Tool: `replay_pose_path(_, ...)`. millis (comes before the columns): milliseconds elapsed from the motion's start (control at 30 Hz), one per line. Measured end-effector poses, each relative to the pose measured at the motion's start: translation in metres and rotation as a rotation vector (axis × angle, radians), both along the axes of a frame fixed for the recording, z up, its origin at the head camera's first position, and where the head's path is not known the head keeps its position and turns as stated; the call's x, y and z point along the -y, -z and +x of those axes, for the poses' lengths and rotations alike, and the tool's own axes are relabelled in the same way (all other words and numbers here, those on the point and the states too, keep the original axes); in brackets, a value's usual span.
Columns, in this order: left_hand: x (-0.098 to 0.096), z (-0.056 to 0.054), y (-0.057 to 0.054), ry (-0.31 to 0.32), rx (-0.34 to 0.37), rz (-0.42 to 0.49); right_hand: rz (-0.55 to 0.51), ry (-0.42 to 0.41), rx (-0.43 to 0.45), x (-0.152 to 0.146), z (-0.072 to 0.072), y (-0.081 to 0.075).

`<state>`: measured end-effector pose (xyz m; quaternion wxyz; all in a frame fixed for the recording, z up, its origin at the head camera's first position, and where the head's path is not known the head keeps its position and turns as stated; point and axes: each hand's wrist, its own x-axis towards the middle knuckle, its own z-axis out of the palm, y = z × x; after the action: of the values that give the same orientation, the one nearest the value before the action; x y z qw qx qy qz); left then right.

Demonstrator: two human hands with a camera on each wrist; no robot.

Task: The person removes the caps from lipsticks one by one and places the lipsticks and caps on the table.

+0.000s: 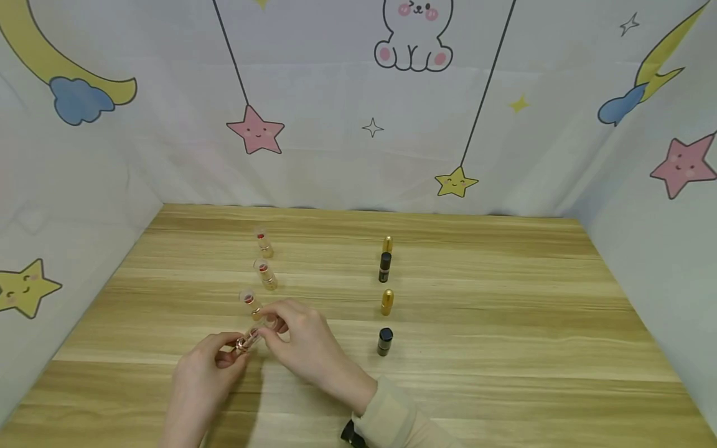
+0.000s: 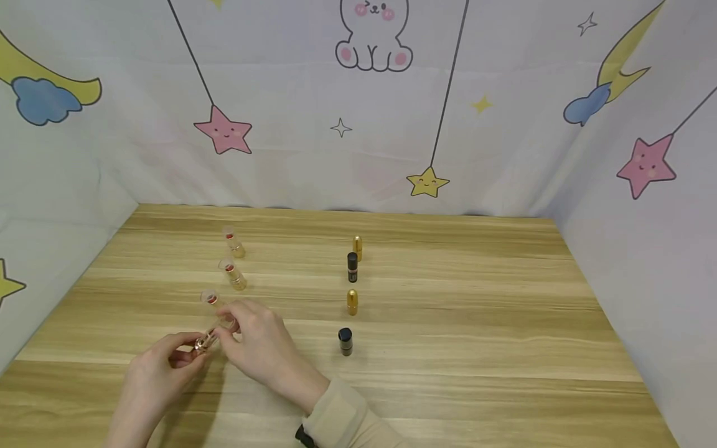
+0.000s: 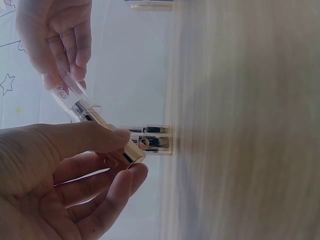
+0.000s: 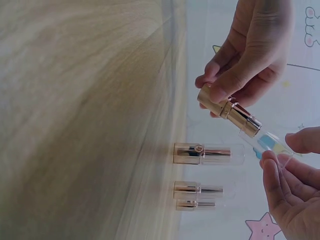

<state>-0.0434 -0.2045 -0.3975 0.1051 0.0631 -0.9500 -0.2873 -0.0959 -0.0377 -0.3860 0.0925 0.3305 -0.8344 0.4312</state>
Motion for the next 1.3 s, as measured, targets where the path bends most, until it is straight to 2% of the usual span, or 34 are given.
replay_pose_path(400, 0.002, 0.001, -0.002, -0.021, 0.104, 0.033, -0.029, 0.019, 0.049, -0.006, 0.001, -0.007)
replay_pose_path(800, 0.005, 0.001, -0.001, -0.031, 0.153, 0.049, -0.005, 0.046, 0.021, -0.01, 0.001, -0.006)
replay_pose_path(1033, 0.006, 0.001, -0.001, -0.04, 0.122, -0.006, 0.012, 0.064, 0.02, -0.012, 0.0, -0.005)
replay_pose_path(1300, 0.005, 0.001, -0.001, -0.044, 0.101, -0.002, 0.041, 0.084, -0.007, -0.013, 0.0, -0.003)
